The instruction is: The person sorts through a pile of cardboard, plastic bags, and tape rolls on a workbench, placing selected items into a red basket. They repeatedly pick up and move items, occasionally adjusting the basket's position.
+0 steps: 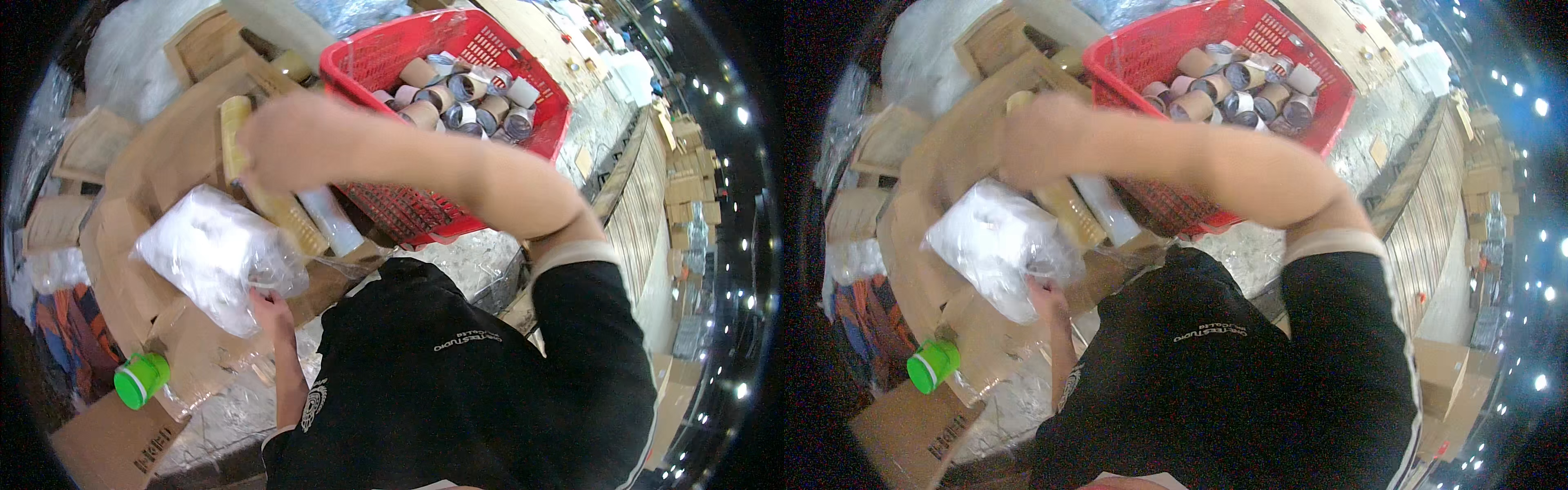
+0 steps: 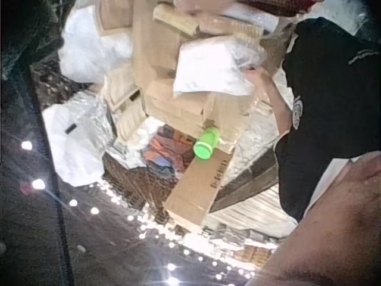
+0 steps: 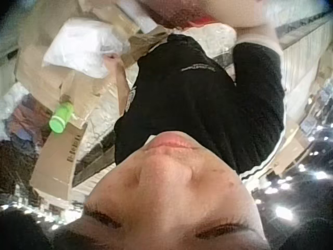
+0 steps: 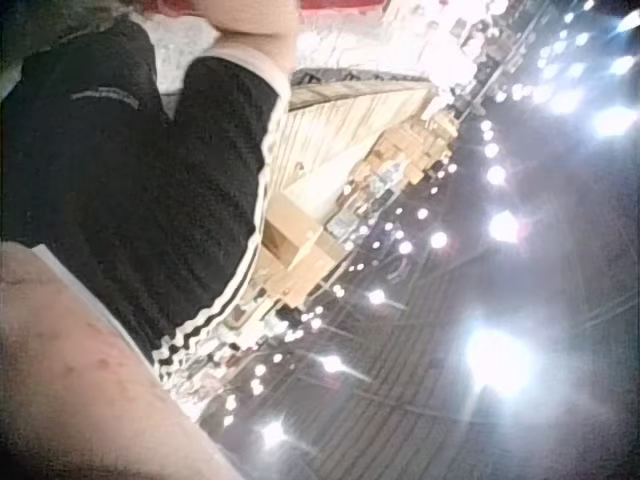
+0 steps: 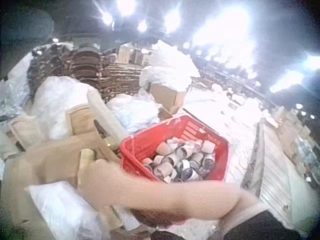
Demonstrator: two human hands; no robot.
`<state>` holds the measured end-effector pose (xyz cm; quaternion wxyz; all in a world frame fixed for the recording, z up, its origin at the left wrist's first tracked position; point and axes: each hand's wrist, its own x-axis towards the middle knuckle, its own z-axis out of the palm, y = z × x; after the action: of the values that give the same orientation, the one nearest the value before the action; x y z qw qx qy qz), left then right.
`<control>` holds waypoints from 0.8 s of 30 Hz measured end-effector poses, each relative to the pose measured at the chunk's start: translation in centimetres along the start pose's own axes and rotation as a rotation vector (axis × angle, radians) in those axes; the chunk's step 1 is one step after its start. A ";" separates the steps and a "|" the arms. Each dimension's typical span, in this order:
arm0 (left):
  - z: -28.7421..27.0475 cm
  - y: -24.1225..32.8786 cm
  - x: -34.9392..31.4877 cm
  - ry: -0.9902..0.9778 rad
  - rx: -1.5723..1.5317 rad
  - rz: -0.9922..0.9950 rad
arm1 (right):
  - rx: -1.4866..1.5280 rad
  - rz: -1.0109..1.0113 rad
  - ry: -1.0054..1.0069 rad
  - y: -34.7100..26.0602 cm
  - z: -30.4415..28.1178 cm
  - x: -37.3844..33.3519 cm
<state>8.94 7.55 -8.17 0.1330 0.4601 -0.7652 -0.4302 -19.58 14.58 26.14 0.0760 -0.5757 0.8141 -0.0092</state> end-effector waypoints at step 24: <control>4.3 -3.6 1.4 -0.025 0.056 -0.464 | -0.398 0.044 -0.308 28.4 21.3 -2.9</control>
<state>7.78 7.99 -13.84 0.0081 0.6219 -0.6521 -0.4335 -42.39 28.47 2.52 0.0843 -0.5562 0.7910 0.2406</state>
